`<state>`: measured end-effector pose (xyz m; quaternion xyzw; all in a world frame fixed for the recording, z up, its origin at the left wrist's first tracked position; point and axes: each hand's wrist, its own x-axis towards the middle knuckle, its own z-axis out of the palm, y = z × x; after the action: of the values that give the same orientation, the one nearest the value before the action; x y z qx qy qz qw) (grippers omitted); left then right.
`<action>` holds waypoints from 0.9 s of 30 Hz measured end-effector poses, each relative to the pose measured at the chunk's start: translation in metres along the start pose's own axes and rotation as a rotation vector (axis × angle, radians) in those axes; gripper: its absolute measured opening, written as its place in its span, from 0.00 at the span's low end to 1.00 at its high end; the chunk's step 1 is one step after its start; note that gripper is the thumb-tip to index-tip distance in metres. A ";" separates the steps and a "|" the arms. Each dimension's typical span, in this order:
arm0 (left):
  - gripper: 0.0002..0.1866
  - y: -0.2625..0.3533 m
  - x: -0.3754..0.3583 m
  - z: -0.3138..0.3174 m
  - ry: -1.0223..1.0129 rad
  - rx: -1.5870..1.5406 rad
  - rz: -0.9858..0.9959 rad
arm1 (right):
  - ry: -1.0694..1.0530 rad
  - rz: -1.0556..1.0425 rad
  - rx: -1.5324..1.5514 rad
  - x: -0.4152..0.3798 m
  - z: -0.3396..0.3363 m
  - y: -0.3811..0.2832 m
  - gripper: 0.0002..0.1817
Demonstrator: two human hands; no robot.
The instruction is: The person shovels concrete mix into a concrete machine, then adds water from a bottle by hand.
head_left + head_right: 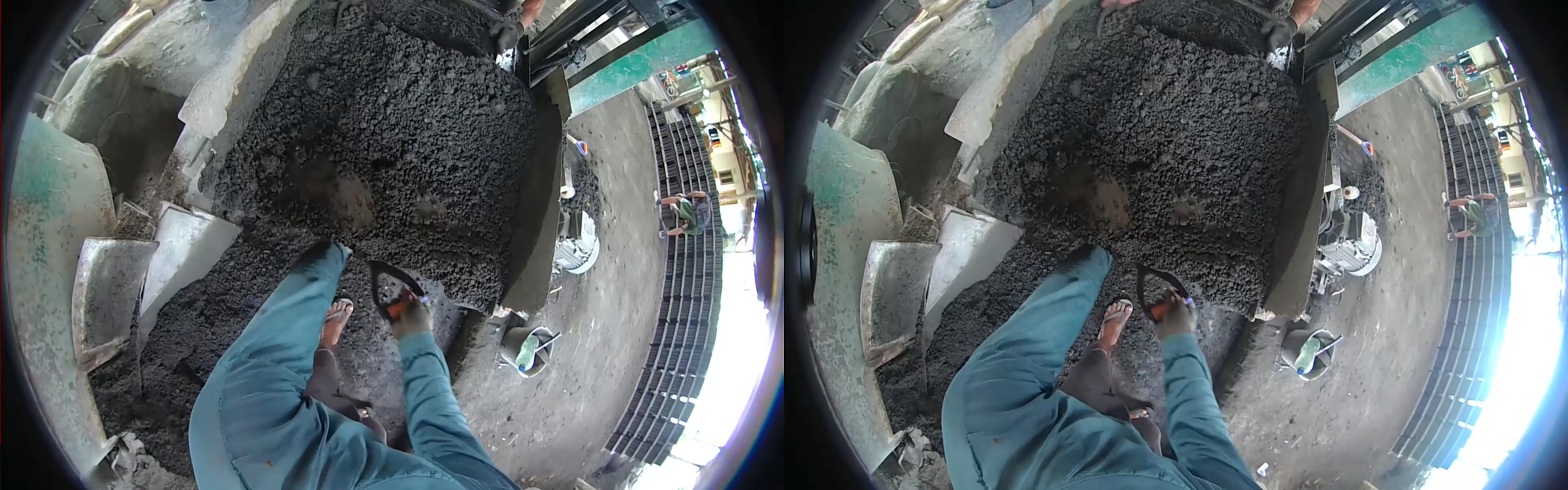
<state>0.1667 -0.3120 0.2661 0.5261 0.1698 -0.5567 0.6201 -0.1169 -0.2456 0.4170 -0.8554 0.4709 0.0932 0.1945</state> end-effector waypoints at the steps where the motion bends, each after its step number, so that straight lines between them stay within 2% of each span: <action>1: 0.10 -0.022 -0.010 0.009 0.016 0.024 -0.025 | 0.048 0.205 0.421 -0.012 -0.005 0.011 0.23; 4: 0.11 -0.083 -0.051 0.040 0.054 0.130 -0.108 | 0.238 0.840 1.704 -0.056 -0.010 0.045 0.05; 5: 0.11 -0.099 -0.067 0.047 0.066 0.172 -0.139 | 0.259 0.723 1.708 -0.073 0.019 0.091 0.06; 7: 0.12 -0.128 -0.104 0.054 0.082 0.212 -0.218 | 0.307 0.865 1.889 -0.118 -0.004 0.097 0.09; 8: 0.12 -0.142 -0.121 0.055 0.064 0.195 -0.266 | 0.273 0.731 1.867 -0.141 -0.012 0.109 0.07; 10: 0.12 -0.166 -0.154 0.047 -0.052 0.038 -0.409 | 0.294 0.523 1.633 -0.194 -0.092 0.065 0.08; 12: 0.13 -0.177 -0.196 0.031 -0.206 -0.184 -0.607 | 0.405 0.260 1.095 -0.250 -0.129 0.037 0.09; 13: 0.13 -0.174 -0.217 0.022 -0.167 -0.140 -0.604 | 0.438 0.143 0.819 -0.275 -0.134 0.031 0.10; 14: 0.13 -0.169 -0.241 0.016 -0.131 -0.092 -0.597 | 0.411 0.003 0.709 -0.300 -0.132 0.034 0.11; 16: 0.12 -0.173 -0.284 0.013 0.191 0.133 -0.528 | 0.337 -0.254 0.485 -0.360 -0.115 0.042 0.14; 17: 0.12 -0.202 -0.285 -0.003 0.187 0.186 -0.499 | 0.393 -0.222 0.502 -0.388 -0.089 0.041 0.15; 18: 0.12 -0.241 -0.279 -0.027 0.185 0.233 -0.471 | 0.409 -0.155 0.432 -0.418 -0.065 0.043 0.10; 20: 0.13 -0.312 -0.298 -0.072 0.162 0.279 -0.482 | 0.670 0.224 0.589 -0.479 -0.011 0.049 0.14; 21: 0.13 -0.347 -0.316 -0.085 0.133 0.271 -0.516 | 0.458 0.816 0.946 -0.519 0.012 0.050 0.29; 22: 0.13 -0.381 -0.331 -0.094 0.098 0.258 -0.546 | 0.501 0.956 1.213 -0.555 0.036 0.057 0.35; 24: 0.17 -0.459 -0.368 -0.130 0.113 0.202 -0.713 | 0.758 1.276 1.739 -0.628 0.086 0.071 0.47; 25: 0.17 -0.489 -0.397 -0.136 0.166 0.194 -0.792 | 0.830 1.400 1.825 -0.675 0.123 0.079 0.49; 26: 0.17 -0.516 -0.429 -0.145 0.228 0.180 -0.869 | 0.898 1.518 1.821 -0.710 0.126 0.077 0.39; 27: 0.18 -0.550 -0.444 -0.172 0.173 0.292 -0.899 | 0.904 1.644 1.621 -0.752 0.161 0.083 0.22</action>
<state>-0.3903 0.1553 0.2979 0.5264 0.3514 -0.7419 0.2214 -0.5882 0.3606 0.5082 0.1055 0.8141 -0.4338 0.3713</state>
